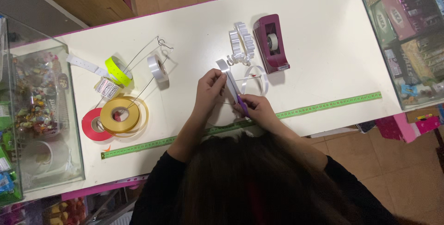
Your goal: The person cuts a length of white ribbon using scissors, then folds the ribbon into loops and secures them with a thin wire. The process is repeated to create multiple looped ribbon pieces on a white countertop.
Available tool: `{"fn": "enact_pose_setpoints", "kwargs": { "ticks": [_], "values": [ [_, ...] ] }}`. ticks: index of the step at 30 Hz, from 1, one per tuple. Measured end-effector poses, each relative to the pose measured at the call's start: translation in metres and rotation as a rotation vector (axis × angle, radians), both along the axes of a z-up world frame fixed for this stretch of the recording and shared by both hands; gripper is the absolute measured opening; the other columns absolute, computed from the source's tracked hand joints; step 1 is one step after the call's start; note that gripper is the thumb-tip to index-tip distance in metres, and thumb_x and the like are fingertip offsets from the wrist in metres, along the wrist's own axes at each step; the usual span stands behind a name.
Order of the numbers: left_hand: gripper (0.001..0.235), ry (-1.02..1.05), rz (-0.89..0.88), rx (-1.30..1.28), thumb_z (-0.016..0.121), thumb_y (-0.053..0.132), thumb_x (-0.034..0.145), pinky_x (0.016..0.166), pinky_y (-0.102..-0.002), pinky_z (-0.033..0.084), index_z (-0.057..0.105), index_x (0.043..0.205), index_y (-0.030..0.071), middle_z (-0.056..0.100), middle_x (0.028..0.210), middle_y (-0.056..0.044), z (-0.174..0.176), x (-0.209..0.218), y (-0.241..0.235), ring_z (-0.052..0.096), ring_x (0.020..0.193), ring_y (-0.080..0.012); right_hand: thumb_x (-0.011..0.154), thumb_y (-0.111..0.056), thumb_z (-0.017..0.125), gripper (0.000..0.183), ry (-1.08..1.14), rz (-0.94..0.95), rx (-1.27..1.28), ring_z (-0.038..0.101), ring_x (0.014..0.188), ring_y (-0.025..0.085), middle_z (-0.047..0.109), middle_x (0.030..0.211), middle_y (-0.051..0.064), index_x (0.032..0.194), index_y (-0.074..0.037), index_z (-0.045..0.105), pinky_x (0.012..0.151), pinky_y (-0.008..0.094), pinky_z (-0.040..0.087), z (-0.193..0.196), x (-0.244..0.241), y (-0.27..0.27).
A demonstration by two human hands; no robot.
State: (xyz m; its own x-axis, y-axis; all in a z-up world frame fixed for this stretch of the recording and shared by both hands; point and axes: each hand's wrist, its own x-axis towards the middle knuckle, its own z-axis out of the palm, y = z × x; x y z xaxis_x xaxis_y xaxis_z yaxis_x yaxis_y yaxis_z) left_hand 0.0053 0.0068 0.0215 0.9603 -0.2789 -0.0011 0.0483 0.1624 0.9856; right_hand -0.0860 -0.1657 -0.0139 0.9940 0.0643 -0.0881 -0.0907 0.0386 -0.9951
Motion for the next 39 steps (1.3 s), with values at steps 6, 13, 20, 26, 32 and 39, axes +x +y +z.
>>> {"fn": "enact_pose_setpoints", "kwargs": {
  "ticks": [6, 13, 20, 26, 32, 39],
  "values": [
    [0.016, -0.02, -0.033, 0.018, 0.065, 0.014, 0.101, 0.054, -0.025, 0.048, 0.063, 0.088, 0.004, 0.054, 0.067, -0.007, -0.011, 0.002, 0.001, 0.054, 0.06, -0.0126, 0.09, -0.012, 0.082, 0.022, -0.007, 0.005, -0.01, 0.066, 0.061, 0.014, 0.071, 0.063, 0.011, 0.109, -0.003, 0.078, 0.063, 0.027, 0.052, -0.014, 0.004, -0.007],
    [0.017, -0.011, -0.089, 0.003, 0.066, 0.012, 0.099, 0.055, -0.024, 0.046, 0.061, 0.084, 0.005, 0.052, 0.064, -0.004, -0.022, -0.004, -0.007, 0.053, 0.06, -0.0103, 0.092, -0.013, 0.079, 0.02, -0.027, 0.004, 0.012, 0.066, 0.062, 0.015, 0.069, 0.063, 0.011, 0.109, -0.003, 0.077, 0.064, 0.027, 0.052, -0.025, 0.009, -0.01],
    [0.018, 0.003, -0.094, -0.021, 0.066, 0.013, 0.1, 0.053, -0.024, 0.046, 0.062, 0.084, 0.005, 0.054, 0.063, -0.005, -0.021, -0.004, -0.006, 0.054, 0.057, -0.0102, 0.092, -0.015, 0.079, 0.02, -0.014, -0.006, 0.004, 0.064, 0.061, 0.013, 0.068, 0.061, 0.01, 0.109, -0.004, 0.077, 0.06, 0.024, 0.05, -0.001, 0.004, -0.004],
    [0.02, -0.006, -0.111, -0.002, 0.065, 0.013, 0.101, 0.055, -0.024, 0.045, 0.063, 0.084, 0.004, 0.054, 0.062, -0.006, -0.02, -0.004, -0.006, 0.054, 0.057, -0.0103, 0.093, -0.012, 0.077, 0.02, -0.026, -0.013, 0.007, 0.065, 0.062, 0.014, 0.068, 0.063, 0.011, 0.111, -0.002, 0.076, 0.063, 0.026, 0.051, -0.001, 0.003, -0.004],
    [0.02, 0.003, -0.177, 0.006, 0.067, 0.013, 0.1, 0.056, -0.027, 0.048, 0.066, 0.083, 0.003, 0.059, 0.06, -0.009, -0.017, -0.008, -0.009, 0.058, 0.056, -0.0122, 0.095, -0.014, 0.076, 0.02, -0.033, -0.012, 0.033, 0.065, 0.063, 0.016, 0.07, 0.065, 0.013, 0.111, -0.002, 0.076, 0.065, 0.029, 0.052, -0.01, 0.004, -0.008],
    [0.019, 0.046, -0.191, 0.005, 0.066, 0.014, 0.1, 0.057, -0.027, 0.046, 0.066, 0.084, 0.004, 0.059, 0.06, -0.01, -0.007, -0.013, -0.007, 0.055, 0.056, -0.0135, 0.096, -0.015, 0.076, 0.018, -0.04, -0.011, 0.041, 0.057, 0.055, 0.011, 0.065, 0.059, 0.01, 0.107, -0.001, 0.075, 0.06, 0.025, 0.048, 0.004, 0.005, -0.006]
  ]
}}
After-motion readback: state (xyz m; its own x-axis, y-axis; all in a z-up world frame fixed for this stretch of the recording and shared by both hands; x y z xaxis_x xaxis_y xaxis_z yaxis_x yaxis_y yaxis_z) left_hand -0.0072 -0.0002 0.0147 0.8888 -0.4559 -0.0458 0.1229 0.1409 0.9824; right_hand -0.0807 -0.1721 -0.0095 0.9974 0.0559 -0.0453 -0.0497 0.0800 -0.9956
